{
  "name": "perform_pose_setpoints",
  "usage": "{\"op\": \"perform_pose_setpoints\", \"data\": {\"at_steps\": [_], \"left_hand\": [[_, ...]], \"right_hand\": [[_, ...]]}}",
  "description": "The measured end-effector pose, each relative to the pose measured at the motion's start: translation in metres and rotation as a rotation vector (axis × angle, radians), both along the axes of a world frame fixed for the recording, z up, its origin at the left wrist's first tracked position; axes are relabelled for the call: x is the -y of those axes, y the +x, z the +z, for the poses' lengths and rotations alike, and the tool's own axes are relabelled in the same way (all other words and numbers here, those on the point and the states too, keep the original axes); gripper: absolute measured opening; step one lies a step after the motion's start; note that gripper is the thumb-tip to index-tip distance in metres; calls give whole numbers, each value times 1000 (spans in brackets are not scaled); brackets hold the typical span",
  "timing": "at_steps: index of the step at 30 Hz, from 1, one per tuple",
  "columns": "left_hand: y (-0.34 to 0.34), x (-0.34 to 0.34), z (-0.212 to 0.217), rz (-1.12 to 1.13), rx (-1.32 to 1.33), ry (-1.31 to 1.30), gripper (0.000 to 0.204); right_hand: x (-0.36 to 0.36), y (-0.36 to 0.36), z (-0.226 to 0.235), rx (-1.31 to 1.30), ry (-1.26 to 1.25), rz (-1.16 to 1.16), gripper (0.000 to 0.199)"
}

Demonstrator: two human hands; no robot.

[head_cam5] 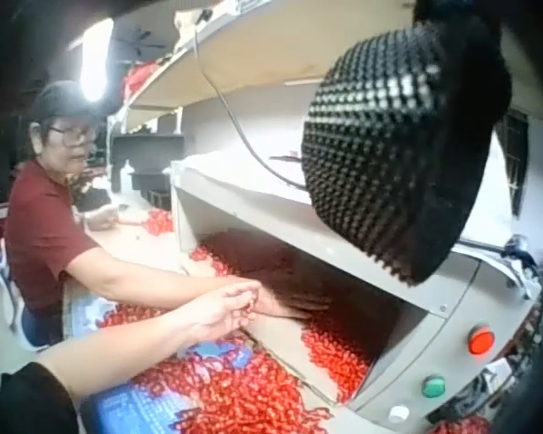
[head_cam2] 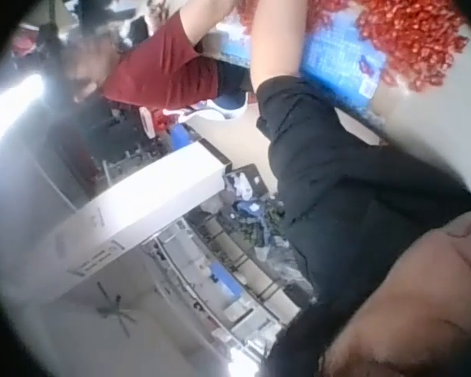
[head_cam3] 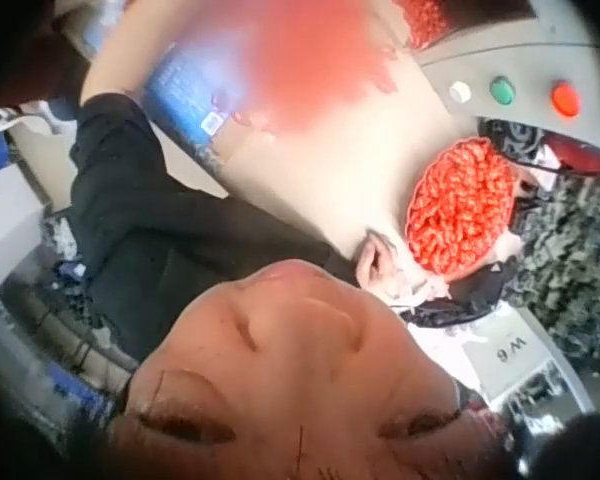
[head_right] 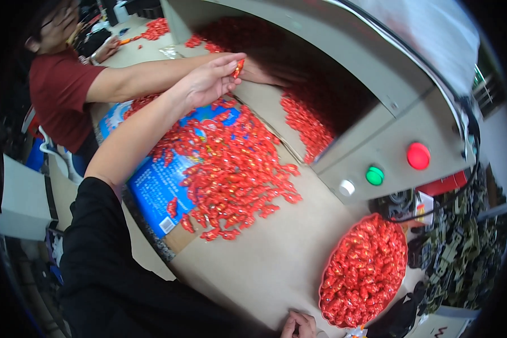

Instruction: The person glues and assembles small red plastic toy parts by hand, using a glue bottle to join the pieces at a factory workbench.

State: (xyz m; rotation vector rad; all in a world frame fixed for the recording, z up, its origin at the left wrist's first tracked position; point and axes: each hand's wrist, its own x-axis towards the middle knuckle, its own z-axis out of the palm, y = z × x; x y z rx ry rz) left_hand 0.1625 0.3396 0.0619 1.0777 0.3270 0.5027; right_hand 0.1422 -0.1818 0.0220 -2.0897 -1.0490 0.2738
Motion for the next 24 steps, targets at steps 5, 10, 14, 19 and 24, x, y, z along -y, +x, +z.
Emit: {"op": "perform_pose_setpoints", "data": {"at_steps": [5,10,14,19,24], "left_hand": [[-51,-5,-3,-30,195,-28,41],[-70,6,3,105,211,174,48],[-71,8,2,119,239,237,49],[-79,-3,3,257,222,471,48],[-100,-18,7,372,244,481,47]], "right_hand": [[-1,-1,-5,-1,19,3,16],[21,-9,-26,-241,-61,-272,16],[19,-9,-28,-264,-22,-323,15],[23,-10,-33,-238,-9,-388,18],[25,-9,-36,-126,18,-381,18]]}}
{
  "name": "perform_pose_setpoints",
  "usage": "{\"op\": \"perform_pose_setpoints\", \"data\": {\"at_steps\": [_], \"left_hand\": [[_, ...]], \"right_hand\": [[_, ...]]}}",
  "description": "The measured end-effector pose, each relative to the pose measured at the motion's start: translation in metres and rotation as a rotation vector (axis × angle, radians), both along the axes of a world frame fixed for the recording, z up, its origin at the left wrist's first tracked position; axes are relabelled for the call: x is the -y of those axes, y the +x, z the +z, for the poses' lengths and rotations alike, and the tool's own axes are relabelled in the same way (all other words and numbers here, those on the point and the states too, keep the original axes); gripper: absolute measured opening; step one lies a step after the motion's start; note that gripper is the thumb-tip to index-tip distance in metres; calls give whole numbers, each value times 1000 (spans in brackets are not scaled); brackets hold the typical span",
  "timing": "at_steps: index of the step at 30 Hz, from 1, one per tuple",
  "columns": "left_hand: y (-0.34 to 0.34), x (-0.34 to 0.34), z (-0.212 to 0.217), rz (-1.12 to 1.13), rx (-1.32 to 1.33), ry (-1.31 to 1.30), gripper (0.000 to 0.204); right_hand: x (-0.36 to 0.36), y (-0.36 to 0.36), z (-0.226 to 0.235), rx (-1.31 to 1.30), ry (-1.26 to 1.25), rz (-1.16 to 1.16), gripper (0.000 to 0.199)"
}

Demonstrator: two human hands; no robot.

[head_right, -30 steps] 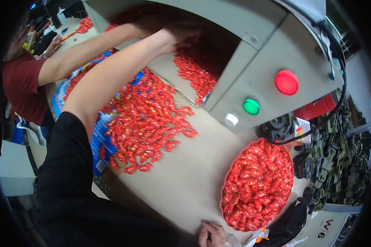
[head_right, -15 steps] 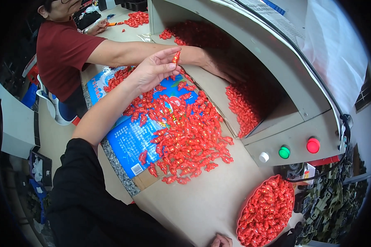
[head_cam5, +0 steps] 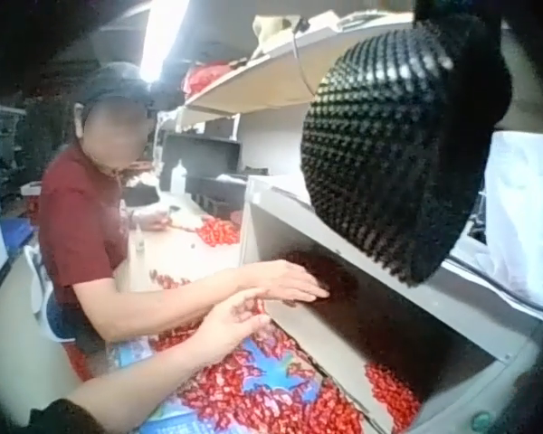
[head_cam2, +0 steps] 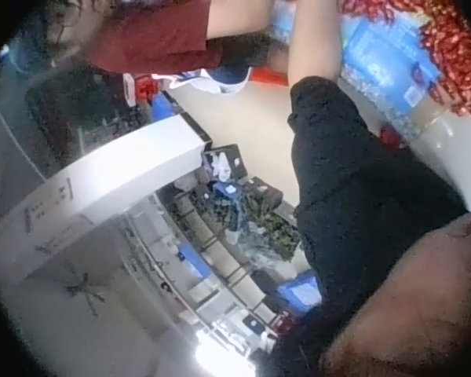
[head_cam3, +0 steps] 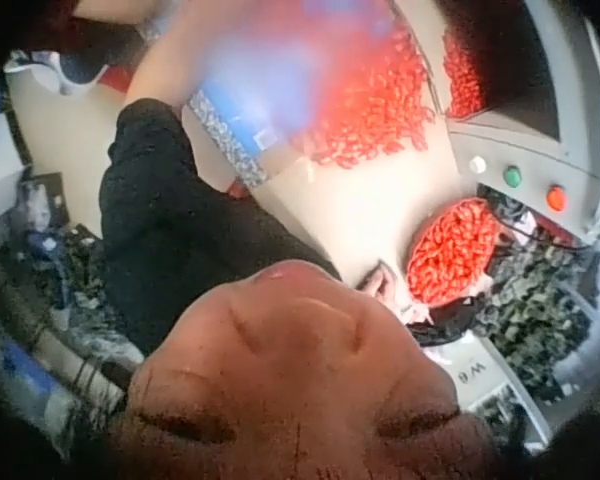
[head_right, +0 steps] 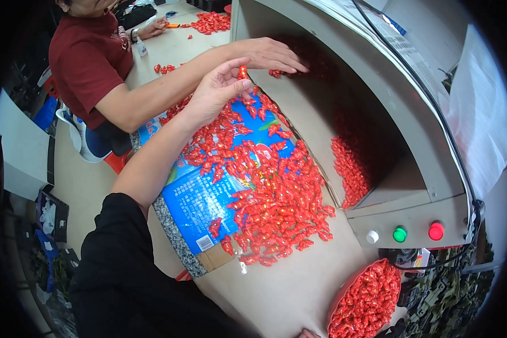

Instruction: The person glues and assembles small red plastic toy parts by hand, using a glue bottle to join the pieces at a factory workbench.

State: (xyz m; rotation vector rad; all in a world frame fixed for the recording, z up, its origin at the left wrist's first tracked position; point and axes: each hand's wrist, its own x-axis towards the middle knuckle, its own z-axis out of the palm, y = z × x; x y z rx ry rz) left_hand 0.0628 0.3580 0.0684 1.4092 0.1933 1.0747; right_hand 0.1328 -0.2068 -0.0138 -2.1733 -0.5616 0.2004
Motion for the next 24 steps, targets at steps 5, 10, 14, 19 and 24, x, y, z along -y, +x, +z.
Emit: {"op": "perform_pose_setpoints", "data": {"at_steps": [5,10,14,19,24], "left_hand": [[-6,-27,-12,70,-12,-76,44],[-19,-43,-14,77,63,-185,37],[-32,-47,-18,-119,131,-252,24],[-45,-83,-45,-696,540,-567,24],[-41,-97,-55,-746,555,-476,20]], "right_hand": [[-19,9,5,226,-110,88,18],[-48,6,37,510,-214,228,18],[-72,2,59,726,-296,327,19],[-71,-15,75,673,-462,251,23],[-54,15,65,438,-578,357,26]]}}
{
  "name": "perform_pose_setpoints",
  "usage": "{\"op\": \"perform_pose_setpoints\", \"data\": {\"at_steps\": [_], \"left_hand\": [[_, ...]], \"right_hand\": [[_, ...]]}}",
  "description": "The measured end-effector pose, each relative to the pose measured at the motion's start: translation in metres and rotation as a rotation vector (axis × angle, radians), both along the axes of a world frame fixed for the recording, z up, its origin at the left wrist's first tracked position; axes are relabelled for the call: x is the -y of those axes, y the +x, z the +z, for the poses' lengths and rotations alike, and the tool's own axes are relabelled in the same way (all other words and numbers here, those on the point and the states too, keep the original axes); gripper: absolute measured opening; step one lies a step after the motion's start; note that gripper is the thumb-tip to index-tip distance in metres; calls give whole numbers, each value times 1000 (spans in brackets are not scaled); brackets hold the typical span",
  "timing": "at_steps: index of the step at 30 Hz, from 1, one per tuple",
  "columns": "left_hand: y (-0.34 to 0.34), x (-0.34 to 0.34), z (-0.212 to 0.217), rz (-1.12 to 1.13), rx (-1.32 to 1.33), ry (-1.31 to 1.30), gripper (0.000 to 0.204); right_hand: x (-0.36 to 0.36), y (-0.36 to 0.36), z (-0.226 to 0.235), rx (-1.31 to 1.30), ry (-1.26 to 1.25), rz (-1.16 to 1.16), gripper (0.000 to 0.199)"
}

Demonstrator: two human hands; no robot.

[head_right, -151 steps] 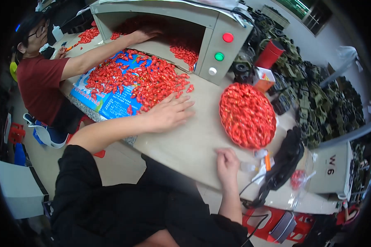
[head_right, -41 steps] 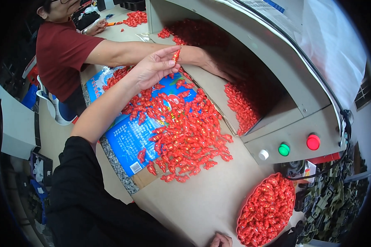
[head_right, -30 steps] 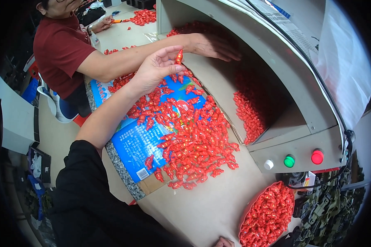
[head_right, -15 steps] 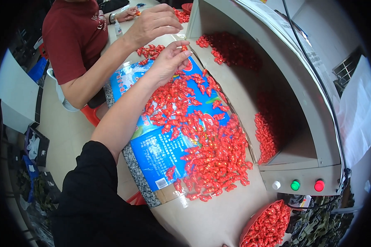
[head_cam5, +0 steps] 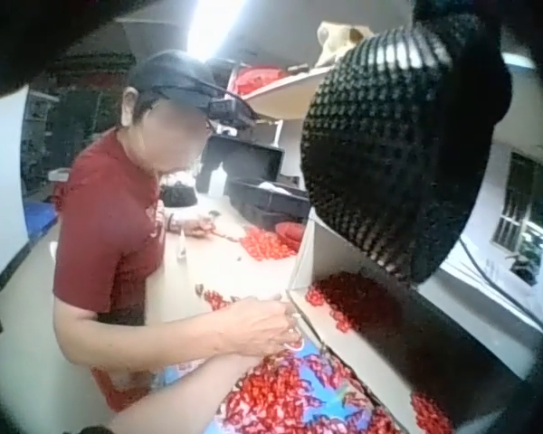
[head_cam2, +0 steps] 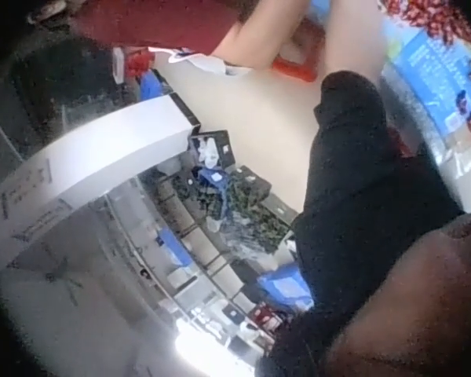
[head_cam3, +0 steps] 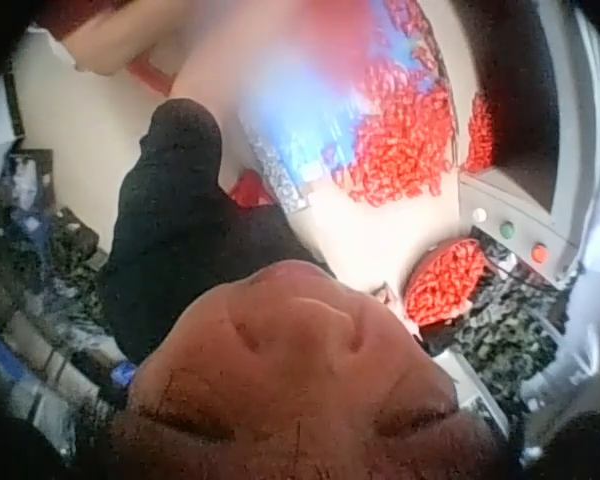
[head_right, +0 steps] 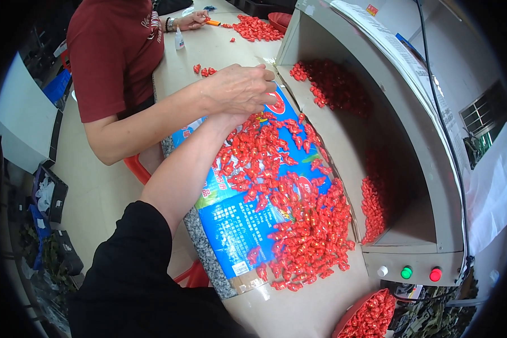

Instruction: The person glues and assembles small red plastic toy parts by hand, using a glue bottle to join the pieces at a factory workbench.

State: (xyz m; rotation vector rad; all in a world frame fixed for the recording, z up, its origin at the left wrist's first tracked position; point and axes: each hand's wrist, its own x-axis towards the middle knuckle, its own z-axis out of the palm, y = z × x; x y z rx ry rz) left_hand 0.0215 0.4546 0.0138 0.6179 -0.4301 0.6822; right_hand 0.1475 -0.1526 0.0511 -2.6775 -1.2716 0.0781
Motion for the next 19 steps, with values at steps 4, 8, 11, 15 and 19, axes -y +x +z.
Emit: {"op": "perform_pose_setpoints", "data": {"at_steps": [4,8,11,15,19], "left_hand": [[11,-13,-12,22,15,-100,14],[3,21,29,328,-150,46,20],[1,29,37,621,-342,-112,38],[7,22,24,705,-436,-193,54],[9,12,13,514,-455,-109,68]], "right_hand": [[9,34,-20,312,208,645,22],[20,29,-30,546,362,1120,19],[21,0,-29,-239,186,-394,17],[12,52,-29,631,387,1204,17],[-4,-40,-13,-188,383,-349,16]]}}
